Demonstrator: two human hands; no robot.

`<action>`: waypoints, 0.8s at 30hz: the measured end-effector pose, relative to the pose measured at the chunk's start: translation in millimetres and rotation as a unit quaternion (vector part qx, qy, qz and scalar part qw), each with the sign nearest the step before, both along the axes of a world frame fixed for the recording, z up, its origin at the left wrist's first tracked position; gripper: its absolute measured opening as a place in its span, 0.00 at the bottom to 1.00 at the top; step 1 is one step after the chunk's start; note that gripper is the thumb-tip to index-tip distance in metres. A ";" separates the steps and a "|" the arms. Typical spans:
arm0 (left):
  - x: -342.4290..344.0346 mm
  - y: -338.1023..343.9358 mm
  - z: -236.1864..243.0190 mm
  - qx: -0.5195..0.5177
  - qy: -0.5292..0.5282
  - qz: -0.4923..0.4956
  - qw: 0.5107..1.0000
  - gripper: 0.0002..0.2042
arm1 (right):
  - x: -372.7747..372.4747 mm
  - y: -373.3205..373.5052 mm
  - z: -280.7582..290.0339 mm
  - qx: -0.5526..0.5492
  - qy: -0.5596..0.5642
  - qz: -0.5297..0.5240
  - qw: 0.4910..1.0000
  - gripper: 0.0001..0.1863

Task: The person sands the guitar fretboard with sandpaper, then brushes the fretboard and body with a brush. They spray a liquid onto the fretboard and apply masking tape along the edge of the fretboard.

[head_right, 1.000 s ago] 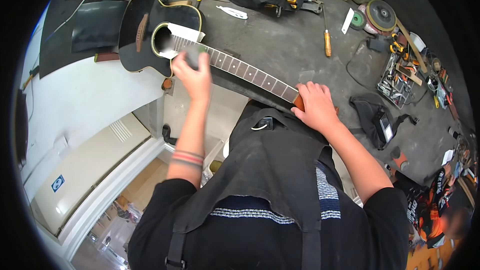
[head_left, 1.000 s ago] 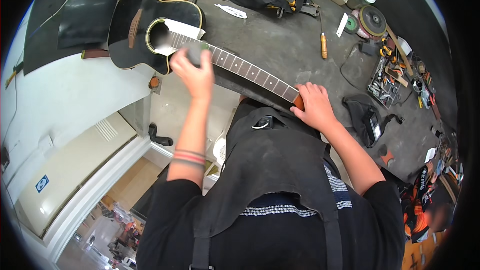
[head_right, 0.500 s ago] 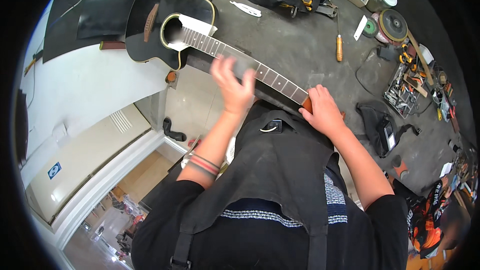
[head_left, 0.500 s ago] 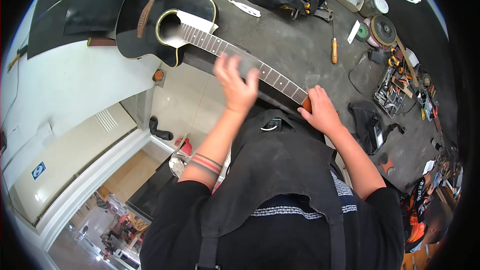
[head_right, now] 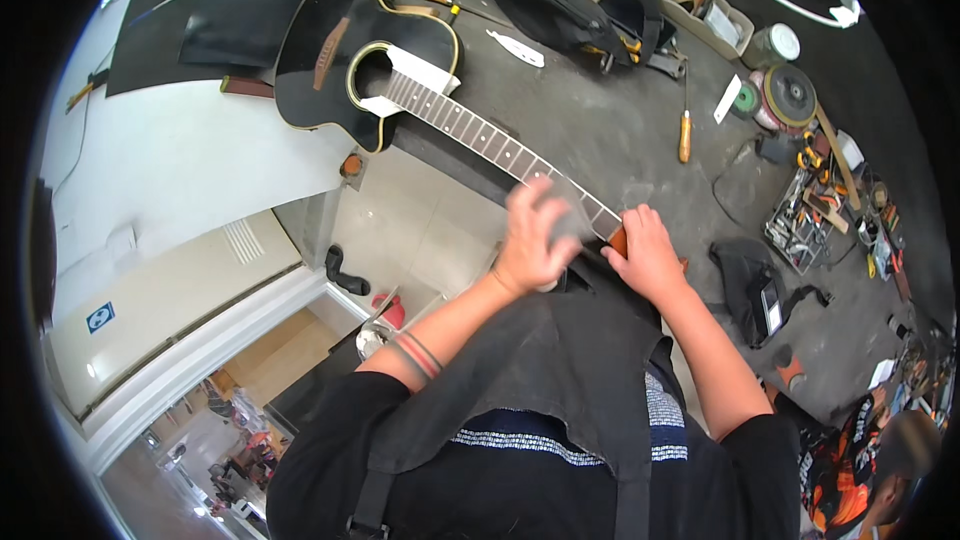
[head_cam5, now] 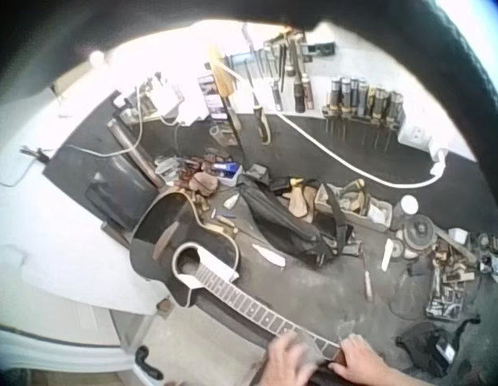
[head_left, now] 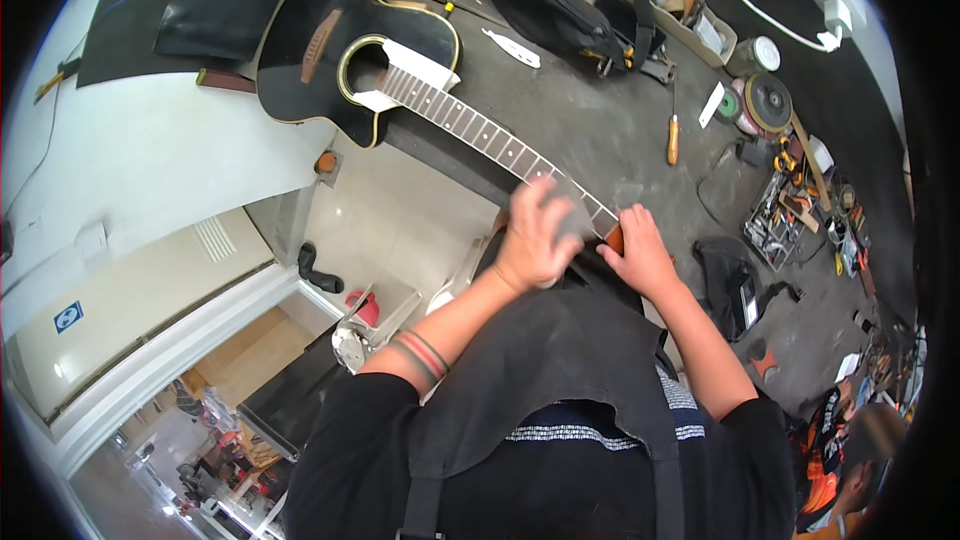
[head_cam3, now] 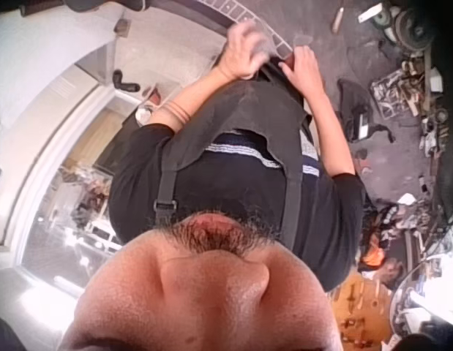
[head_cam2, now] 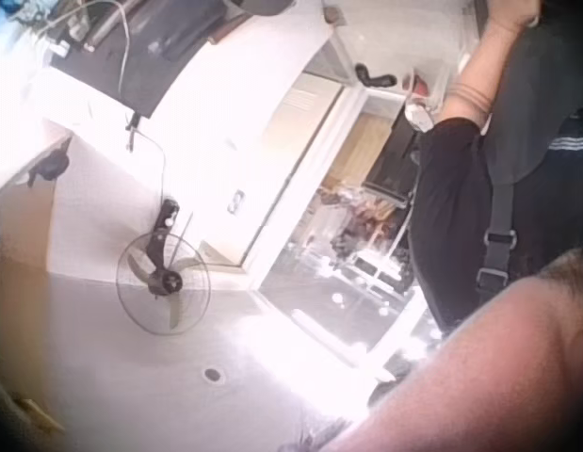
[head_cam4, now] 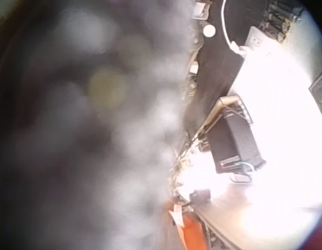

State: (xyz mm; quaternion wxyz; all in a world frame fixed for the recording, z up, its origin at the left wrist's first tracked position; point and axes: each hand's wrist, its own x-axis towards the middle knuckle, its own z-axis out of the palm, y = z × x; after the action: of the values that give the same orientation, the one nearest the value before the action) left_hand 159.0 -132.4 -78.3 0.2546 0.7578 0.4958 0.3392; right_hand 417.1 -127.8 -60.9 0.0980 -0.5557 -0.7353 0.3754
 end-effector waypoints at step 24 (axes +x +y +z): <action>-14.7 24.8 3.5 0.033 0.006 -0.053 0.998 0.36 | 3.2 -8.9 -10.8 0.011 -0.001 -0.010 1.000 0.33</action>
State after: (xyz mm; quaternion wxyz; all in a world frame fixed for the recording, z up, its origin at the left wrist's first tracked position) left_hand 144.3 -107.7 -74.7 0.2439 0.7930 0.4448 0.3373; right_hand 420.3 -136.7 -71.8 0.1076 -0.5620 -0.7341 0.3656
